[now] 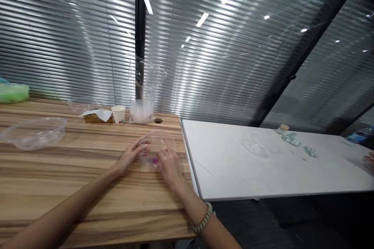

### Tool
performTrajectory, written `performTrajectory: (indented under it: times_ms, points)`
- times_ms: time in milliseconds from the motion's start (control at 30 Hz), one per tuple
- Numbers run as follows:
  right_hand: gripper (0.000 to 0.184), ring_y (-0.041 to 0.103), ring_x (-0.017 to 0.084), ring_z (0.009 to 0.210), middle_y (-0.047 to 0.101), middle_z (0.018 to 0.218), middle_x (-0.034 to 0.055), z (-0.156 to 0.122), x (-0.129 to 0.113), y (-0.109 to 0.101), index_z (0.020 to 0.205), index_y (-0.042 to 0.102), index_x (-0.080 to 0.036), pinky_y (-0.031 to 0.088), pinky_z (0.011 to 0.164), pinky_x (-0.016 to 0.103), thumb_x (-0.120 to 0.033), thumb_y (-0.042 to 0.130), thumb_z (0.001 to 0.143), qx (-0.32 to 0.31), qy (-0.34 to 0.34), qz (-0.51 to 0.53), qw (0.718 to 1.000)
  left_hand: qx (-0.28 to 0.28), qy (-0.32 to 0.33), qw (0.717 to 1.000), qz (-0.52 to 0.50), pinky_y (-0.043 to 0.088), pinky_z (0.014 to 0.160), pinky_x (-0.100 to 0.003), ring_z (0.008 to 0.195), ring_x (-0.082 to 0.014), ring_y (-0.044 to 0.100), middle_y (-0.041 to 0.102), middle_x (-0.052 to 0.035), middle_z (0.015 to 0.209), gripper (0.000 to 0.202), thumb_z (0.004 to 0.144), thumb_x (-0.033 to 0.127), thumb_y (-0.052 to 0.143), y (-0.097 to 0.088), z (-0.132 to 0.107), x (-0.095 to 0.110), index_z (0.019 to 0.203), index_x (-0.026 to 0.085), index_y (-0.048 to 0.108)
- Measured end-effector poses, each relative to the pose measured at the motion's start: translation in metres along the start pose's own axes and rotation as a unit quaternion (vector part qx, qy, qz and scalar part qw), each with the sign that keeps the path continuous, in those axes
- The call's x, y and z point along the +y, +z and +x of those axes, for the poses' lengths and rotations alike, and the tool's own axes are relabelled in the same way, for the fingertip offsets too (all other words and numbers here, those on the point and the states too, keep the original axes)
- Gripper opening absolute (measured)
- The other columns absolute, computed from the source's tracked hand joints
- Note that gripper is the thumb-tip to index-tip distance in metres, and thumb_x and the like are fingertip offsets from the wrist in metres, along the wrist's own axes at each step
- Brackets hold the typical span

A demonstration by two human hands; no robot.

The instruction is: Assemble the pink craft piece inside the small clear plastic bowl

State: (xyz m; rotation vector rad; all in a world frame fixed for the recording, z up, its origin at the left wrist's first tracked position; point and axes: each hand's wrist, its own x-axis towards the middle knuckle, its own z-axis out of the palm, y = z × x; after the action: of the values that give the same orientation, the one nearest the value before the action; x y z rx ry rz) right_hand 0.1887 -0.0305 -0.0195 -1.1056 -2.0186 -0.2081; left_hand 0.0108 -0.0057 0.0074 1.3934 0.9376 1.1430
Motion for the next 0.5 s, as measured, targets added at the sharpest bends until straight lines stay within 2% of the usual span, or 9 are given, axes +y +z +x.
performTrajectory:
  times_ms: [100,333,500]
  points:
    - [0.038,0.063,0.017,0.086,0.067,0.071,0.0037,0.0003,0.0002,-0.0020,0.070,0.065,-0.037,0.044,0.068,0.035,-0.008,0.042,0.078,0.020,-0.010,-0.001,1.000,-0.001,0.001,1.000,-0.001,0.047,0.084,-0.030,0.109,-0.0260,0.055,0.057,-0.0078,0.125,0.063,0.076,0.044,0.062,-0.0006,0.0000,-0.0012,0.134,0.023,0.045]
    - [0.021,0.058,0.022,0.084,0.067,0.080,0.0072,0.0044,-0.0064,-0.0035,0.078,0.064,-0.019,0.045,0.071,0.035,-0.003,0.049,0.078,-0.080,0.018,-0.075,0.994,0.002,0.000,1.000,0.013,0.047,0.086,-0.033,0.105,-0.0266,0.057,0.059,-0.0085,0.122,0.065,0.075,0.045,0.063,-0.0016,0.0009,-0.0022,0.134,0.024,0.045]
    - [0.019,0.055,0.023,0.086,0.066,0.085,0.0061,0.0053,-0.0086,-0.0048,0.081,0.063,-0.018,0.042,0.074,0.033,-0.002,0.052,0.080,-0.121,0.030,-0.104,0.987,-0.002,0.011,1.000,0.020,0.046,0.087,-0.034,0.104,-0.0262,0.057,0.059,-0.0083,0.121,0.064,0.076,0.045,0.062,-0.0029,0.0021,-0.0037,0.134,0.023,0.045]
